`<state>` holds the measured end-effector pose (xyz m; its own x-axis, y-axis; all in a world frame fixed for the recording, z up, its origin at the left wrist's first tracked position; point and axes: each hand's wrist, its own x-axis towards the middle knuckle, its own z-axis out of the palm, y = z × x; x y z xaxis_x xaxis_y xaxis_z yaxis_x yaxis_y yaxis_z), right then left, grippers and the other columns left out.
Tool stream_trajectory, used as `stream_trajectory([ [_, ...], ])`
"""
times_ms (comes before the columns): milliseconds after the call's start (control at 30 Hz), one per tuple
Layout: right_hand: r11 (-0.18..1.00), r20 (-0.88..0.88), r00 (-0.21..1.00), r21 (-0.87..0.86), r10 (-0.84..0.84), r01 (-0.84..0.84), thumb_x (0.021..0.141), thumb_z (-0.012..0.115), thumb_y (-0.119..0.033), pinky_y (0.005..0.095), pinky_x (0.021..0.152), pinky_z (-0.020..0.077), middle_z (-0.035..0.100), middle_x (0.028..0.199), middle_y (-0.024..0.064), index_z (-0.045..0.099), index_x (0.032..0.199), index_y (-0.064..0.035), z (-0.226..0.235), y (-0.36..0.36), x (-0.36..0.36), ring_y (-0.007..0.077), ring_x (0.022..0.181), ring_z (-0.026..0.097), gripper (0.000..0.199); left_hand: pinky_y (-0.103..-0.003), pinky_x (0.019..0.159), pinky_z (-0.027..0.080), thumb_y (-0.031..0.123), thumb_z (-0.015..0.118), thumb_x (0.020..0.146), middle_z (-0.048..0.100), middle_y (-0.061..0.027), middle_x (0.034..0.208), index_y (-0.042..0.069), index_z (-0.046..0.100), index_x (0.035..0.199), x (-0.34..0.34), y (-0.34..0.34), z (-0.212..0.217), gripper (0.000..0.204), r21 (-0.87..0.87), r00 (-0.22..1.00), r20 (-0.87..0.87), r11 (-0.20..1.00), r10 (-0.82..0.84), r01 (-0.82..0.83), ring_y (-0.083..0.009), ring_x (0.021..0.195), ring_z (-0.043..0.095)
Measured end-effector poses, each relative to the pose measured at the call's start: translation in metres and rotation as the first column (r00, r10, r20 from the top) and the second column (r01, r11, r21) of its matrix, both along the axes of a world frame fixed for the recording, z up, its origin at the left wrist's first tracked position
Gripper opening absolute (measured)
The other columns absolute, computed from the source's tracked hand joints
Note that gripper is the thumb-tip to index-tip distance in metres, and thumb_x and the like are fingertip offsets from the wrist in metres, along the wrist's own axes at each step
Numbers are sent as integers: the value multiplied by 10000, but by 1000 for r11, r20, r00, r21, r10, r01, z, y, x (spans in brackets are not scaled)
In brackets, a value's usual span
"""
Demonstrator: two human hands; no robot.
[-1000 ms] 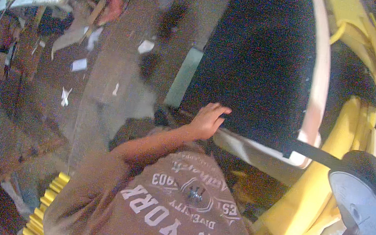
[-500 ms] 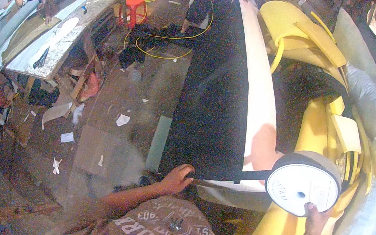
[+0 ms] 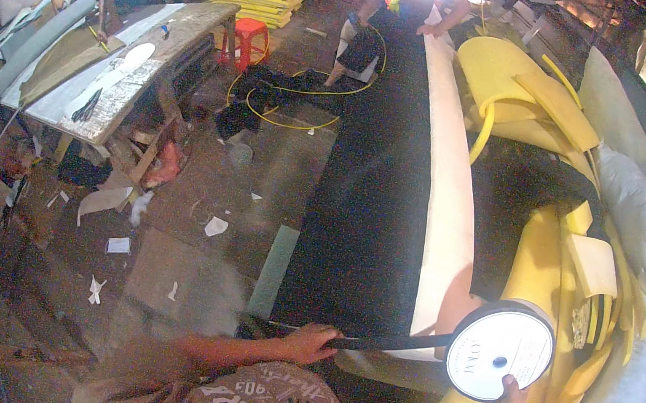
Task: The person holds a roll of black tape and positions it along the edge of a white upholstered seat while a coworker uses a staple gun to attach the tape. The person then uses scissors to cut a piece of black fabric on the seat surface.
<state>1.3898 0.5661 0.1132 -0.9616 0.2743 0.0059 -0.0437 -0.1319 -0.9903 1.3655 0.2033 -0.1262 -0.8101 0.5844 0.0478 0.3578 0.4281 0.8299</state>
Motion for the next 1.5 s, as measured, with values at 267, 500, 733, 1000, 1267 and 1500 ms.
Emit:
stream_trajectory([
  [267,997,66,994,9,82,-83,636,775,-275,393,879,513,552,1163,123,382,1303,3,-2,-44,-16,272,1041,578,823,-476,824,436,320,576,886,616,-201,1014,26,519,1155,15,-35,-20,403,-59,984,41,984,172,-169,-377,953,587],
  [500,992,61,990,-5,129,-129,630,777,-288,394,929,478,541,1169,122,383,1306,1,-27,-85,-38,277,1082,548,835,-472,841,447,338,568,890,603,-205,1096,18,539,1169,27,-72,-17,426,-39,946,114,953,303,-301,-367,1002,583],
  [733,986,63,993,-139,103,-93,773,665,-265,436,971,450,525,1244,155,366,1341,7,-78,-67,-40,301,1134,531,697,-460,784,467,347,583,877,618,-200,1025,20,540,1141,46,-105,-23,422,-12,928,62,930,369,-369,-359,941,601],
  [1000,994,138,990,-111,39,-24,827,628,-376,431,967,436,516,1279,135,400,1329,3,-70,-99,-30,276,1164,513,669,-464,835,461,376,572,876,602,-208,1054,18,532,1163,52,-125,-20,461,-44,924,126,932,361,-359,-380,979,580],
  [1267,991,90,994,-114,-59,69,832,616,-407,422,968,416,504,1293,147,393,1337,18,-132,-37,-47,287,1169,506,697,-468,796,464,355,583,867,617,-195,1005,23,528,1155,51,-117,-32,443,-21,943,37,943,332,-331,-370,949,592],
  [1500,989,52,995,-115,-91,96,825,636,-387,437,972,418,491,1308,155,361,1352,35,-122,-61,-43,287,1187,492,729,-475,839,453,352,585,865,612,-192,1057,18,530,1151,58,-113,-28,443,-54,942,100,947,320,-316,-373,1005,578],
])
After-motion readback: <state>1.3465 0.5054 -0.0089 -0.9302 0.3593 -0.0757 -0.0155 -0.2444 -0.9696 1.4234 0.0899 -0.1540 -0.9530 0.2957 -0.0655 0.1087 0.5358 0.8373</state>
